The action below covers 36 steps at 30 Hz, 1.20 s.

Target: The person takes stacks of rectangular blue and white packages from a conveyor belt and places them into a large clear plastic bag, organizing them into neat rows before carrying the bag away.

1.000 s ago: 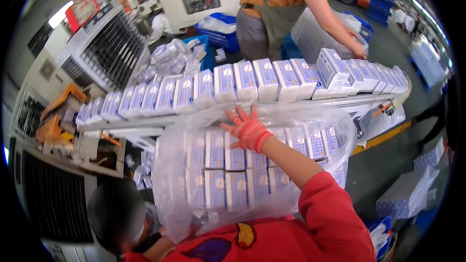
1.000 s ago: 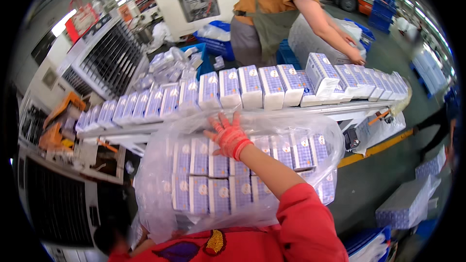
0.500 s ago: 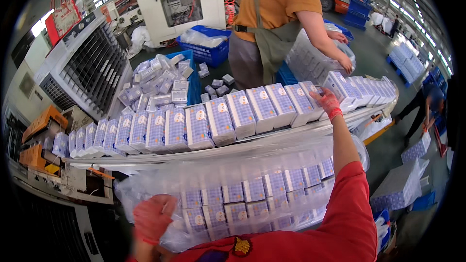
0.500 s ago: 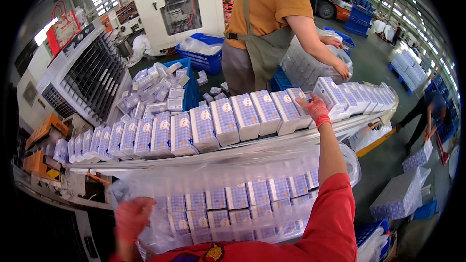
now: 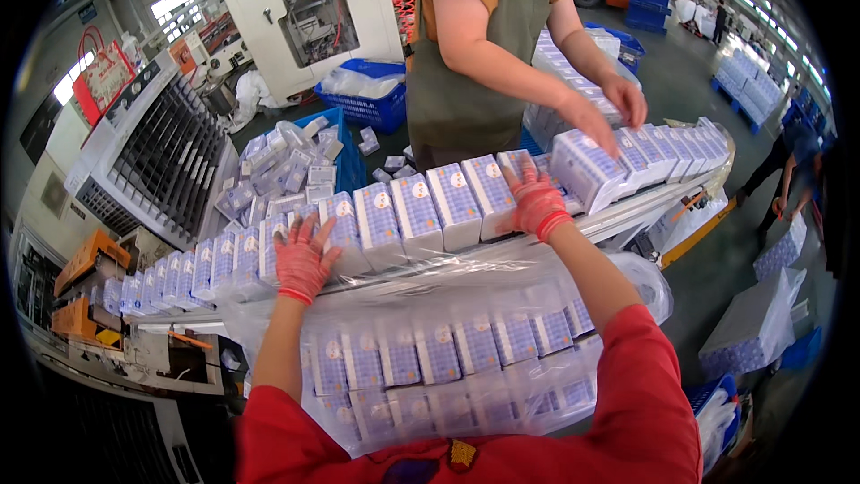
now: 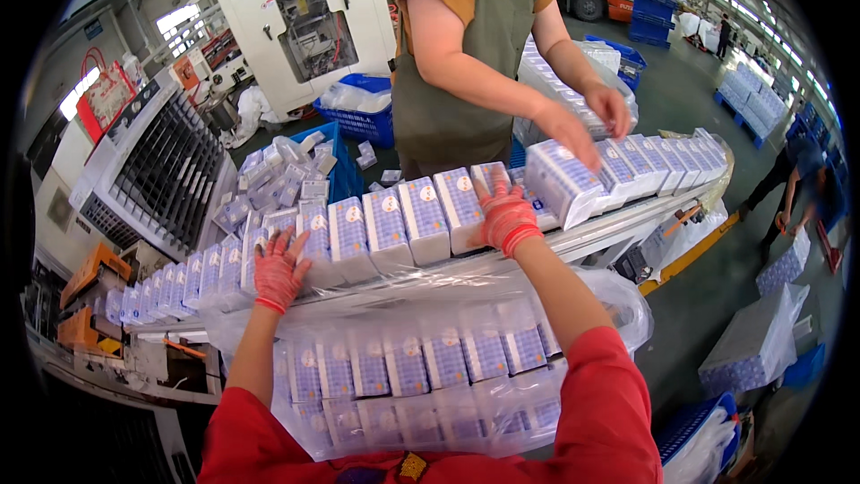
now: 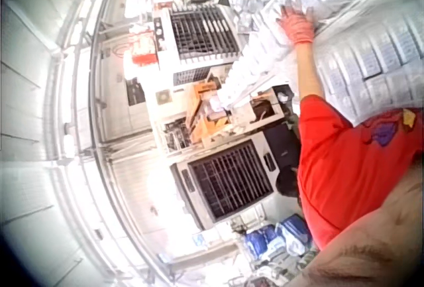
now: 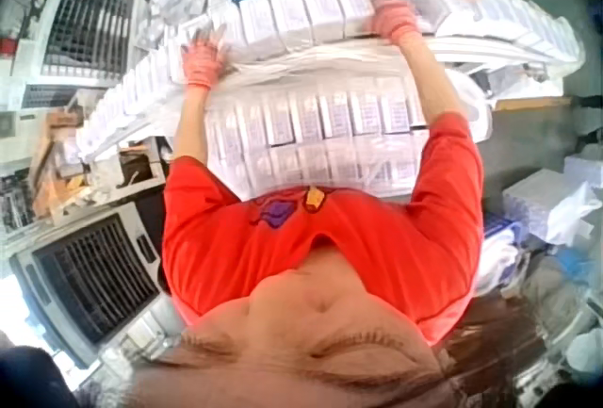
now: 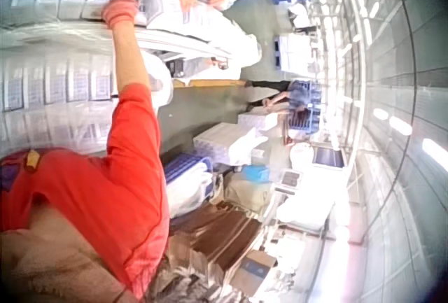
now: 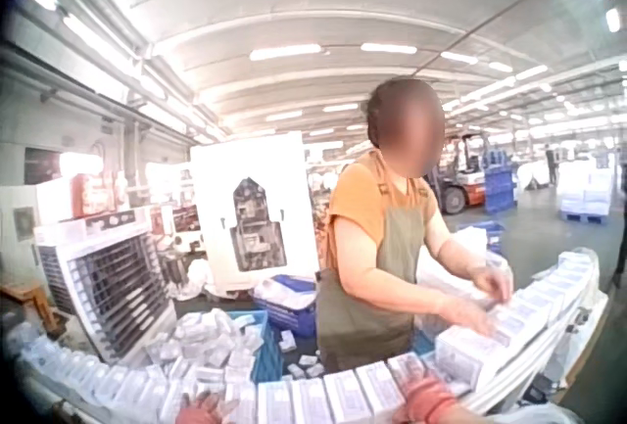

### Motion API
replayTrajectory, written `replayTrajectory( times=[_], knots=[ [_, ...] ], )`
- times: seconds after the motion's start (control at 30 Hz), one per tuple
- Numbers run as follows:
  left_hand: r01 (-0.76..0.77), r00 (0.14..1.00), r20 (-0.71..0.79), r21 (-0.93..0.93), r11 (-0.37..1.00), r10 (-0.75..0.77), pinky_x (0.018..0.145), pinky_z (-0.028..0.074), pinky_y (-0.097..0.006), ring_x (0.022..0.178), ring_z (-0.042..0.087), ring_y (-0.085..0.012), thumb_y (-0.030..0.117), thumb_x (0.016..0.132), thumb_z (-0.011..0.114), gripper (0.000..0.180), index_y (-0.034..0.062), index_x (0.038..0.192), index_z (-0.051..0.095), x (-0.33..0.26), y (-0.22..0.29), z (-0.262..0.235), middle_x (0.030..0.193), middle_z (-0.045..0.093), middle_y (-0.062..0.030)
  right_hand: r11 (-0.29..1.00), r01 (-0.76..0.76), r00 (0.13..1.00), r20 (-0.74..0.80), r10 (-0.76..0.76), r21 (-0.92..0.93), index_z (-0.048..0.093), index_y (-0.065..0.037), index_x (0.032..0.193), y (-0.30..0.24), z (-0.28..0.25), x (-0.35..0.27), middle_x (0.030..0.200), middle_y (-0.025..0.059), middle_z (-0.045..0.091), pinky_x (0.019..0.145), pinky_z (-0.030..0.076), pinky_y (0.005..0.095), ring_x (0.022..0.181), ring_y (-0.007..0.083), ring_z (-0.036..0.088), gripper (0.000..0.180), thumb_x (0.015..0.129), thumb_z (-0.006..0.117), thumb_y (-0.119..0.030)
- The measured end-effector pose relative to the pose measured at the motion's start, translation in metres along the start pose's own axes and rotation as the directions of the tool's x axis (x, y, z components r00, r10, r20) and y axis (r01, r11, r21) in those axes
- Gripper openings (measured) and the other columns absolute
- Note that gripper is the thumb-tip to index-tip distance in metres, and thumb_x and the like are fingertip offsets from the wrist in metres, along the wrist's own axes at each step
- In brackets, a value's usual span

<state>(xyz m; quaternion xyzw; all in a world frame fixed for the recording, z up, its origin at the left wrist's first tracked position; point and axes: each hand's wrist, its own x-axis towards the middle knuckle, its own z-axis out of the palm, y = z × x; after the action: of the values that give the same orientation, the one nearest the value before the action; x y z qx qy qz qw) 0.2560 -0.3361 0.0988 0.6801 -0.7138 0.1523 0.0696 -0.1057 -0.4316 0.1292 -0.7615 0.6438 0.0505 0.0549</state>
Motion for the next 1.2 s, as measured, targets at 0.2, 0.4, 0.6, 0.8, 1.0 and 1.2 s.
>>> replayTrajectory(
  times=[0.2, 0.4, 0.6, 0.8, 1.0, 1.2],
  knots=[
    [0.409, 0.902, 0.115, -0.540, 0.736, -0.417, 0.085, 0.037, -0.032, 0.102, 0.045, -0.0329, 0.047, 0.076, 0.048, 0.058, -0.0028, 0.106, 0.048, 0.000, 0.025, -0.002, 0.110, 0.047, -0.0207, 0.963, -0.012, 0.996, 0.085, -0.011, 0.270, 0.019, -0.007, 0.130, 0.041, -0.008, 0.026, 0.134, 0.0200, 0.012, 0.100, 0.018, 0.0390, 0.124, 0.0316, 0.017, 0.107, 0.049, 0.065, -0.060],
    [0.658, 0.725, 0.506, -0.305, 0.689, -0.468, 0.091, 0.033, -0.032, 0.109, 0.041, -0.0315, 0.055, 0.054, 0.066, 0.098, -0.0107, 0.117, 0.030, 0.052, 0.022, 0.001, 0.118, 0.040, -0.0236, 0.920, -0.290, 0.930, 0.304, 0.206, 0.263, 0.004, 0.001, 0.129, 0.037, -0.021, 0.052, 0.132, 0.0201, 0.019, 0.100, 0.019, 0.0370, 0.123, 0.0301, 0.020, 0.123, 0.045, 0.060, -0.069],
    [0.579, 0.814, 0.470, -0.693, 0.429, -0.340, 0.091, 0.033, -0.032, 0.108, 0.042, -0.0251, 0.040, 0.050, 0.076, 0.102, -0.0062, 0.123, 0.022, 0.053, 0.003, 0.057, 0.117, 0.041, -0.0177, 0.849, -0.208, 0.966, 0.236, 0.102, 0.486, 0.000, 0.000, 0.130, 0.050, -0.002, 0.068, 0.132, 0.0192, 0.019, 0.101, 0.017, 0.0355, 0.124, 0.0289, 0.018, 0.124, 0.045, 0.065, -0.064],
    [0.404, 0.896, 0.323, -0.878, 0.256, -0.305, 0.091, 0.033, -0.031, 0.106, 0.041, -0.0250, 0.032, 0.049, 0.079, 0.101, -0.0048, 0.123, 0.021, 0.041, 0.029, 0.019, 0.115, 0.041, -0.0185, 0.790, 0.019, 1.000, -0.024, -0.005, 0.612, 0.012, 0.005, 0.128, 0.053, 0.007, 0.047, 0.129, 0.0222, 0.022, 0.100, 0.017, 0.0303, 0.123, 0.0305, 0.017, 0.115, 0.048, 0.071, -0.053],
    [0.083, 0.944, -0.075, -0.888, 0.452, -0.320, 0.084, 0.038, -0.029, 0.096, 0.047, -0.0228, 0.022, 0.055, 0.076, 0.090, -0.0044, 0.123, 0.022, 0.043, 0.028, -0.055, 0.109, 0.045, -0.0165, 0.482, 0.372, 0.908, -0.419, -0.012, 0.793, 0.022, 0.000, 0.125, 0.069, -0.056, 0.003, 0.111, 0.0149, 0.046, 0.088, 0.035, 0.0284, 0.104, 0.0217, 0.044, 0.103, 0.047, 0.078, -0.037],
    [-0.017, 0.921, -0.162, -0.926, 0.378, -0.355, 0.086, 0.035, -0.028, 0.099, 0.043, -0.0177, 0.011, 0.077, 0.056, 0.065, 0.0032, 0.129, 0.018, -0.029, 0.064, -0.154, 0.118, 0.039, -0.0123, 0.310, 0.603, 0.781, -0.624, -0.041, 0.735, 0.023, 0.000, 0.123, 0.083, -0.101, -0.097, 0.099, 0.0098, 0.052, 0.076, 0.042, 0.0260, 0.088, 0.0160, 0.051, 0.090, 0.054, 0.077, -0.019]
  ],
)
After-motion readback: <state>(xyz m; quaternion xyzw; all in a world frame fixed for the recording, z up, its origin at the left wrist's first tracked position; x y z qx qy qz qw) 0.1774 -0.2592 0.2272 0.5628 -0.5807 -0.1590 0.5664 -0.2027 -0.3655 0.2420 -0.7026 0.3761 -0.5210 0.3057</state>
